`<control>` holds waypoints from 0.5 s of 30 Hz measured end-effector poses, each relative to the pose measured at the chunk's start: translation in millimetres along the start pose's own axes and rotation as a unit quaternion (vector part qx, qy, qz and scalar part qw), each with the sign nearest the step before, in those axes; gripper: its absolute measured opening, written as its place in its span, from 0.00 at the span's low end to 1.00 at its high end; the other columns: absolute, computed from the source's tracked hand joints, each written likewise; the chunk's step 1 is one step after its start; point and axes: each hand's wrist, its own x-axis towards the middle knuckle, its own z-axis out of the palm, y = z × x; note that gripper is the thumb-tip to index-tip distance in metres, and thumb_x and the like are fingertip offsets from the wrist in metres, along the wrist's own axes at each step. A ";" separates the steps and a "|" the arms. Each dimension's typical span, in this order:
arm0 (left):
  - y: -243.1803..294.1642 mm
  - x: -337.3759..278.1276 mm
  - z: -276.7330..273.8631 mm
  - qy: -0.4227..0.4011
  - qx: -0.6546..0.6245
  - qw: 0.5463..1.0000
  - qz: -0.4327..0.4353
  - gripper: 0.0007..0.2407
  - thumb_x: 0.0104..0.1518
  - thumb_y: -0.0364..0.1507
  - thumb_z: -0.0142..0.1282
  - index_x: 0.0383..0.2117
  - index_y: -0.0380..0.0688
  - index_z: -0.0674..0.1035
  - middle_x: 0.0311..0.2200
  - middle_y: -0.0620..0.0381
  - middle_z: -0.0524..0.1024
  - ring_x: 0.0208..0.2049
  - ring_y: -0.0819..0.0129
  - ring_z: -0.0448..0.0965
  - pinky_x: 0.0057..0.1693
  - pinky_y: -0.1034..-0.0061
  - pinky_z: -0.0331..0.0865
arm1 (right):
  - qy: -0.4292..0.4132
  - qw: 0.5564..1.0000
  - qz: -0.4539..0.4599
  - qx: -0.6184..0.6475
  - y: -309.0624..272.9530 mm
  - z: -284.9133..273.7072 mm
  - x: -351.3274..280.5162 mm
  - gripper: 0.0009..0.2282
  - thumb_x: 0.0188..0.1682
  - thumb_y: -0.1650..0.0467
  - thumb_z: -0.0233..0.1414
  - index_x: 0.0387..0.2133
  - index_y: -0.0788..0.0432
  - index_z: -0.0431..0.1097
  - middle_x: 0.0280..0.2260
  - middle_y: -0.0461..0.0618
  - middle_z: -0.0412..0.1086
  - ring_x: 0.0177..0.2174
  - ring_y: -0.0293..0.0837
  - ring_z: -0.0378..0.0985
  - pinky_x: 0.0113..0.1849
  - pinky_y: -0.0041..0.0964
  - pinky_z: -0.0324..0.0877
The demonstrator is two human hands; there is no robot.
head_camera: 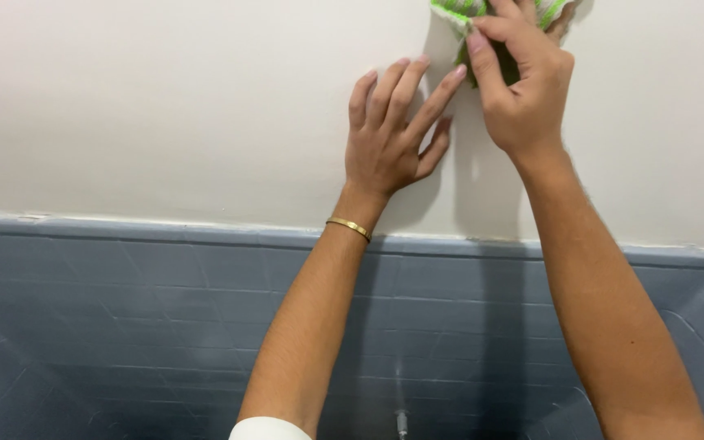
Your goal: The person is wiping down the bathroom walls and cleaning the exterior surfaces of the toilet with a green cloth.
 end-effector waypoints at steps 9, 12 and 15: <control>-0.9 -1.7 6.1 0.005 -0.007 0.999 -0.036 0.21 0.61 0.41 0.59 0.61 0.64 0.71 0.61 0.57 0.61 0.63 0.64 0.61 0.69 0.60 0.50 | -0.018 1.000 0.000 0.003 12.7 -4.6 -9.2 0.05 0.62 0.83 0.52 0.45 0.79 0.75 0.36 0.63 0.75 0.28 0.48 0.68 0.34 0.38 0.63; -1.6 -4.0 12.7 0.023 -0.032 0.999 -0.034 0.20 0.59 0.43 0.59 0.58 0.62 0.74 0.62 0.55 0.59 0.64 0.62 0.58 0.70 0.58 0.47 | -0.006 1.000 -0.010 -0.005 11.7 -3.2 -8.1 0.04 0.62 0.83 0.52 0.43 0.78 0.74 0.37 0.62 0.74 0.29 0.47 0.66 0.33 0.38 0.62; -0.7 -2.6 9.1 0.052 -0.048 0.996 -0.052 0.19 0.55 0.38 0.61 0.54 0.62 0.77 0.61 0.54 0.59 0.63 0.60 0.58 0.70 0.59 0.49 | 0.015 0.993 -0.071 -0.090 22.8 2.2 -16.4 0.06 0.55 0.88 0.50 0.42 0.73 0.68 0.36 0.63 0.71 0.33 0.55 0.71 0.50 0.50 0.68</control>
